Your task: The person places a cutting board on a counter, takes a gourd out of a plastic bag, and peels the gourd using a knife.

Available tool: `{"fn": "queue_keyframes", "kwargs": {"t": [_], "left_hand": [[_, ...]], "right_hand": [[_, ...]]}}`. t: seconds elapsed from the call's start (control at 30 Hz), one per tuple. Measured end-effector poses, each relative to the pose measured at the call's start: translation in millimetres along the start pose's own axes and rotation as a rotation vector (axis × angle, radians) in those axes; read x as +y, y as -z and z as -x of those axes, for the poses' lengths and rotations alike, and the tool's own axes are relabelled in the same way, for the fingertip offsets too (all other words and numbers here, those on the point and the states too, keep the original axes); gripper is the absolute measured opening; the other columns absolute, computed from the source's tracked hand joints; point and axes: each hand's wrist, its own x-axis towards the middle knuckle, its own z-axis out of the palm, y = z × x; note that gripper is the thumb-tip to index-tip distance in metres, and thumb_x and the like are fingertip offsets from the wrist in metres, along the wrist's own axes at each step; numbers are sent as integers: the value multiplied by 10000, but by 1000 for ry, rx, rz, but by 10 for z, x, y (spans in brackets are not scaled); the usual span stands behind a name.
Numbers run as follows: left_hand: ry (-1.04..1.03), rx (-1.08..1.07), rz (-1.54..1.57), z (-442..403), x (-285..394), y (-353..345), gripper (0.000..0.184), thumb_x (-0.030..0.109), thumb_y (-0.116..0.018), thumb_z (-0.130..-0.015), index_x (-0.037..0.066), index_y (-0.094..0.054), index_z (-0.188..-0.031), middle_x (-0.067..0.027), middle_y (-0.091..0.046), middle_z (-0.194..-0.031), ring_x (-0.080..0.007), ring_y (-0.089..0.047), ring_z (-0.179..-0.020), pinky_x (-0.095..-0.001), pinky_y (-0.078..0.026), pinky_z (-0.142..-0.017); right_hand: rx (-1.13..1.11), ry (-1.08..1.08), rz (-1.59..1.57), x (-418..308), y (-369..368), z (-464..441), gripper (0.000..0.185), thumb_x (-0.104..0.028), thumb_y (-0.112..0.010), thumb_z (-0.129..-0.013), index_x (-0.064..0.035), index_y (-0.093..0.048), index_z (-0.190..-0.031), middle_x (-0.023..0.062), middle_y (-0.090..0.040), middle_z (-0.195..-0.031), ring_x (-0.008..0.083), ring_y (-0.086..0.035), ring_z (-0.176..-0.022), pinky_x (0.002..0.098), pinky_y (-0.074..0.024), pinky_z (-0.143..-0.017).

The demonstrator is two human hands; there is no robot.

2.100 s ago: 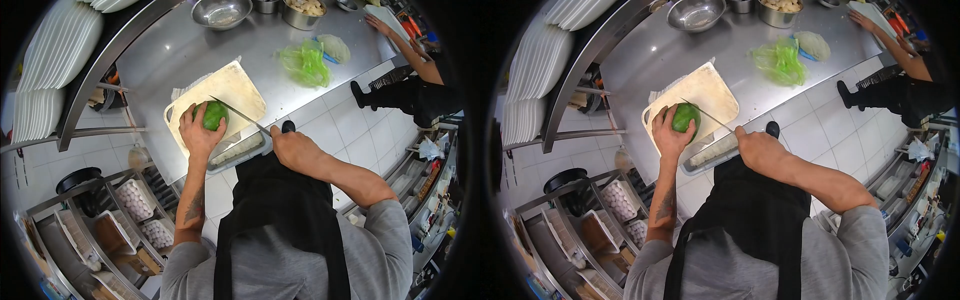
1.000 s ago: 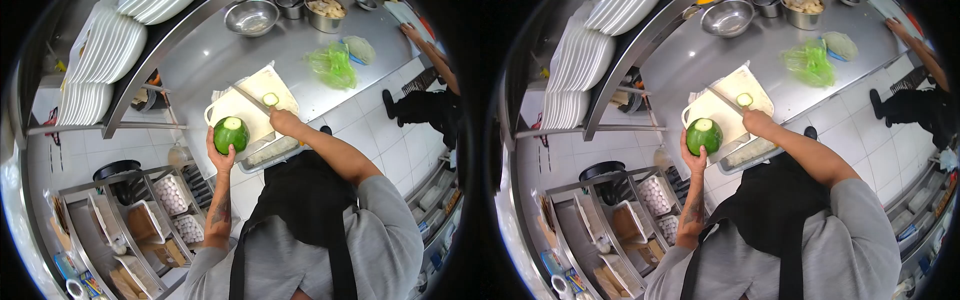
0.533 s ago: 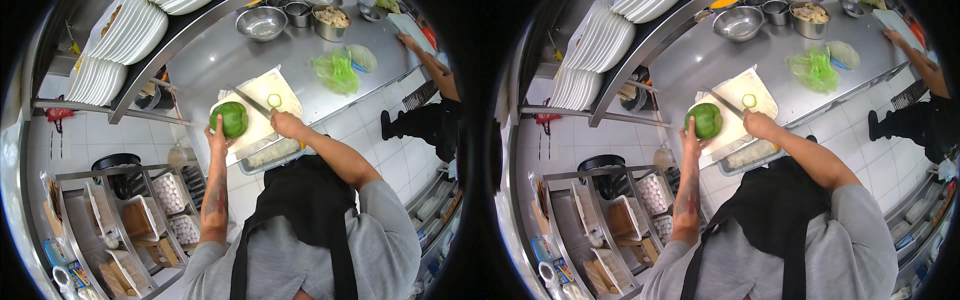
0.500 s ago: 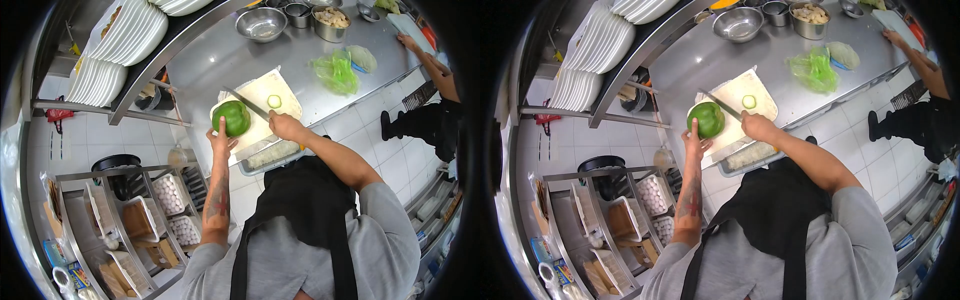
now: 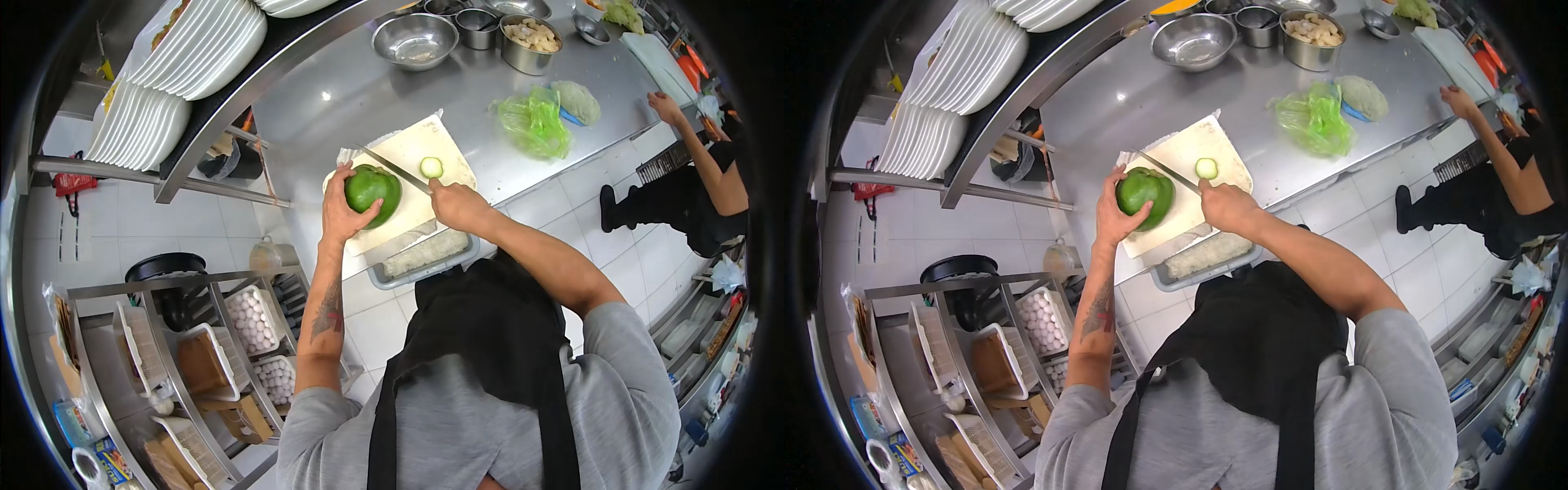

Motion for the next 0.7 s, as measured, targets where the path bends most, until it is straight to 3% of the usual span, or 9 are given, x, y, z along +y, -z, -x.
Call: {"fn": "queue_keyframes", "kwargs": {"t": [0.13,0.4,0.53,0.6,0.7], "left_hand": [[99,2,-13,31,70,-129,663,328,-835,-728,58,-559,-1267,-214,-535,-1290,-398,-524,-1235,-492,-438,-1058],[226,48,-277,-57,305,-325,462,322,-688,-869,128,-618,-1283,-245,-501,-1279,-432,-508,-1144,-536,-459,-947],[227,31,-289,-57,338,-305,468,330,-694,-863,134,-622,-1282,-245,-495,-1282,-427,-500,-1153,-539,-457,-949],[231,39,-280,-61,332,-304,464,332,-700,-857,138,-629,-1273,-242,-494,-1278,-424,-498,-1152,-542,-452,-953],[240,39,-292,-71,355,-318,459,332,-707,-848,144,-638,-1261,-237,-494,-1270,-422,-491,-1164,-543,-448,-955]], "right_hand": [[-7,-7,-22,-80,122,80,264,-65,-463,-914,47,-510,-1149,301,-696,-867,457,-705,-860,536,-564,-768],[10,18,43,-342,449,313,244,-52,-481,-900,62,-496,-1116,298,-685,-798,458,-705,-798,532,-569,-722],[-38,25,127,-435,596,515,233,-47,-500,-891,76,-489,-1088,302,-680,-777,442,-712,-766,516,-575,-680],[-17,82,135,-412,620,630,181,-76,-492,-935,64,-464,-1047,260,-636,-645,456,-665,-651,535,-544,-614],[-44,88,183,-414,655,729,193,-62,-506,-918,70,-460,-1052,263,-646,-663,455,-667,-647,531,-548,-612]]}}
